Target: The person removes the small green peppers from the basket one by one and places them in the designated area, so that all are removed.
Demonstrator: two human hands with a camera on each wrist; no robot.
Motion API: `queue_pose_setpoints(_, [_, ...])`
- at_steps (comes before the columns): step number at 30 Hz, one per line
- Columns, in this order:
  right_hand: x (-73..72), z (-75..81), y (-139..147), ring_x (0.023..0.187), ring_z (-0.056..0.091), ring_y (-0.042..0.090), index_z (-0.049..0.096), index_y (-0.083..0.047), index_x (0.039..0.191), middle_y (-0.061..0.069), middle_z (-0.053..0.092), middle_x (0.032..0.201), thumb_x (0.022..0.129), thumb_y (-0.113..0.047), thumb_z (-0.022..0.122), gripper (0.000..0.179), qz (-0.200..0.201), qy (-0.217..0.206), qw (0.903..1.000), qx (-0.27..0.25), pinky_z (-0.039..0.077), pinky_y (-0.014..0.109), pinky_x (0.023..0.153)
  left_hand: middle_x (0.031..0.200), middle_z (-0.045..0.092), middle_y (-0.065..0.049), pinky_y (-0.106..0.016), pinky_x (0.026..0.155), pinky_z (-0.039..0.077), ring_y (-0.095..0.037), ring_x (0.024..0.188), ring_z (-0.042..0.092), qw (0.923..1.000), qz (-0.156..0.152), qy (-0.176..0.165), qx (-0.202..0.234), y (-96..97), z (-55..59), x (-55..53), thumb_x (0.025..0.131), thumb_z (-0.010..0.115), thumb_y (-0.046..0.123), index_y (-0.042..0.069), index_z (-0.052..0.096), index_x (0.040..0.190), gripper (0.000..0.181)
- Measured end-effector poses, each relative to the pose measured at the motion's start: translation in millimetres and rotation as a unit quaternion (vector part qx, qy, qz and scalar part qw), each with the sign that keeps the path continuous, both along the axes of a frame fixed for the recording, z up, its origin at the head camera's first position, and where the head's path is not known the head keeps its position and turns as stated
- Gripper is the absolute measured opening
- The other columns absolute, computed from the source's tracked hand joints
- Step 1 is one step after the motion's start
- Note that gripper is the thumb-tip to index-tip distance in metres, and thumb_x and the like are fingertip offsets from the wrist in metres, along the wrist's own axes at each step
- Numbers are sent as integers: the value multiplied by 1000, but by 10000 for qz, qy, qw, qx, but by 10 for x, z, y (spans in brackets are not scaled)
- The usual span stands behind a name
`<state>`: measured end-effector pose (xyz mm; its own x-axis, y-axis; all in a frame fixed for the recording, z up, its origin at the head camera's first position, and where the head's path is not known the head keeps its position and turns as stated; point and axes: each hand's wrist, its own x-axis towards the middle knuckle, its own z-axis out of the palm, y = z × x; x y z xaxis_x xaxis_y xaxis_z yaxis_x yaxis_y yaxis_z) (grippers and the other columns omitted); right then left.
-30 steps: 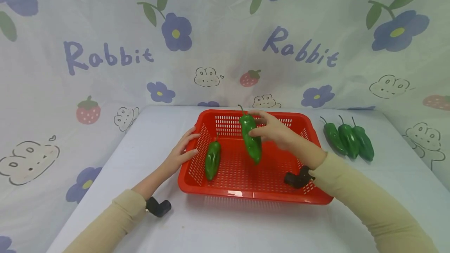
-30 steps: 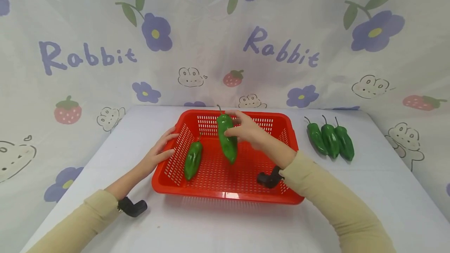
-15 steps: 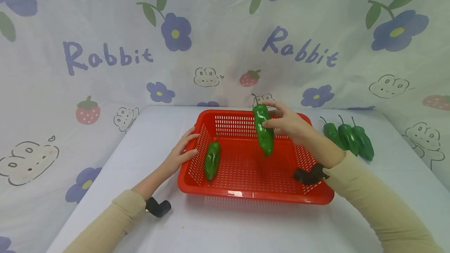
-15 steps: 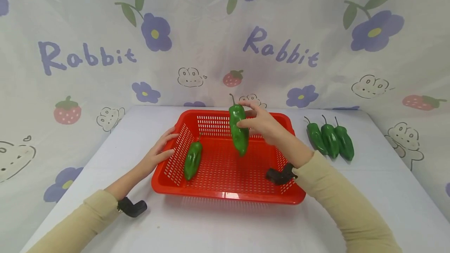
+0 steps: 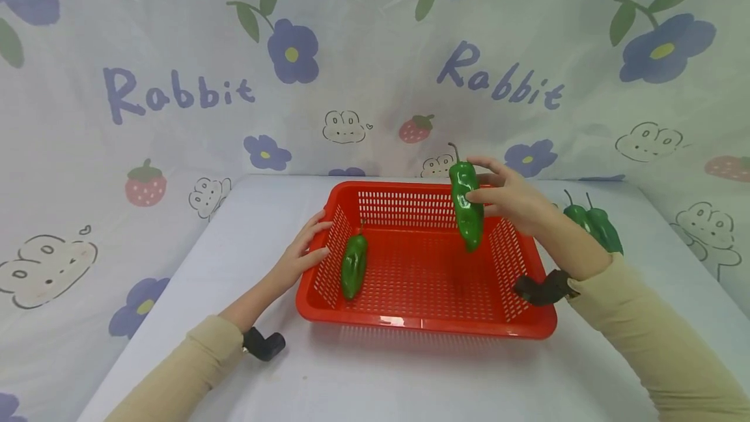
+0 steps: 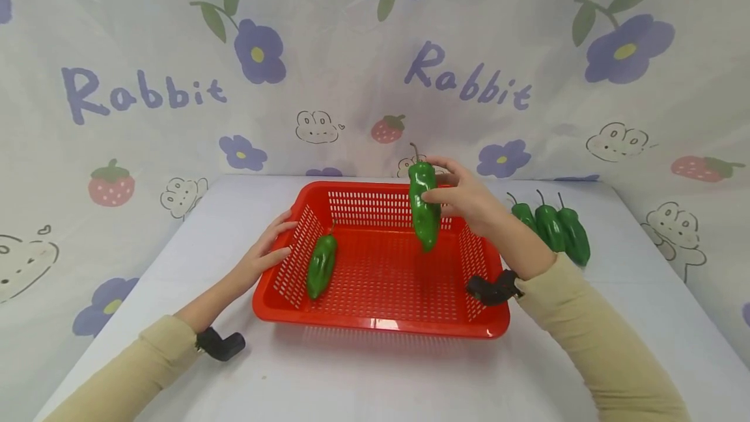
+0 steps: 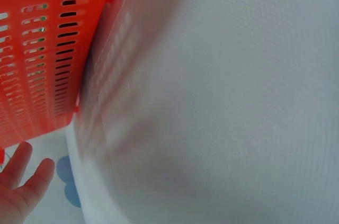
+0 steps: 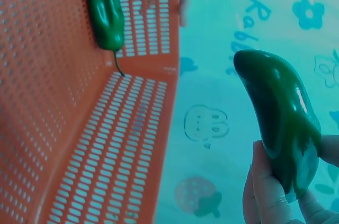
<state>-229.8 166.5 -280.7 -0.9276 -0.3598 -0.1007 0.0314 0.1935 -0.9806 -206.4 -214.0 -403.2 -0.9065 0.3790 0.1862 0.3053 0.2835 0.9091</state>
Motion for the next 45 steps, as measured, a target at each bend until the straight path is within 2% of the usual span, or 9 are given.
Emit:
queue_pose_setpoints(6, [10,67,208,93,58,10,23,-19,144,18,32,135,89,-8,54,64,-178,187,9996,-88,54,26,77,153,9,-8,-40,85,50,-38,131,27,10000,2,-1,-19,3,10,-4,91,48,10,3,36,136,47])
queue_pose_setpoints(14, [15,134,440,95,55,5,20,-24,145,16,30,139,90,-12,54,65,-495,327,9976,363,51,23,78,153,8,-8,-39,85,50,-38,132,26,10000,-2,-2,3,0,8,-4,91,47,10,3,36,135,47])
queue_pose_setpoints(20, [1,150,616,96,53,0,17,-29,146,21,18,148,91,-13,54,68,-536,279,9966,553,49,22,78,153,8,-8,-37,83,51,-40,131,28,10000,-19,-37,22,-2,-4,-4,91,47,9,2,36,135,47])
queue_pose_setpoints(25, [-4,138,796,98,49,-1,15,-30,146,20,16,149,92,-18,53,68,-683,411,9934,823,42,44,97,153,8,-8,-37,83,51,-40,130,29,10000,-21,-37,34,-4,3,-5,90,47,9,2,36,135,47])
queue_pose_setpoints(28, [-5,121,896,105,47,7,12,-30,147,20,14,150,92,-20,53,69,-808,433,9913,945,32,56,102,153,8,-8,-38,83,51,-40,130,29,10000,-12,-34,18,-3,9,-4,90,47,9,3,36,135,47])
queue_pose_setpoints(32, [-14,88,1026,115,39,19,8,-31,147,20,9,151,92,-23,53,72,-970,425,9870,1210,31,58,101,153,8,-9,-38,83,51,-40,129,29,10000,4,-53,-9,4,18,4,90,48,10,2,36,135,47])
queue_pose_setpoints(34, [-20,74,1092,112,42,14,7,-30,147,21,8,151,92,-24,53,72,-1045,482,9837,1379,32,57,100,153,8,-9,-38,83,51,-41,129,30,10000,7,-63,-22,8,22,12,90,48,11,2,36,136,48])
queue_pose_setpoints(39, [-36,49,1278,88,45,-9,5,-26,148,24,9,150,92,-26,53,73,-1242,732,9740,1745,35,55,100,153,8,-9,-38,84,51,-40,130,28,10000,14,-35,-28,9,28,25,90,48,10,2,35,136,48])
queue_pose_setpoints(45, [-38,14,1532,85,44,-16,7,-27,148,26,8,150,92,-29,52,72,-1483,888,9650,1971,30,58,102,153,8,-9,-39,84,50,-40,130,28,10000,24,9,-27,8,27,24,90,48,10,1,35,136,48])
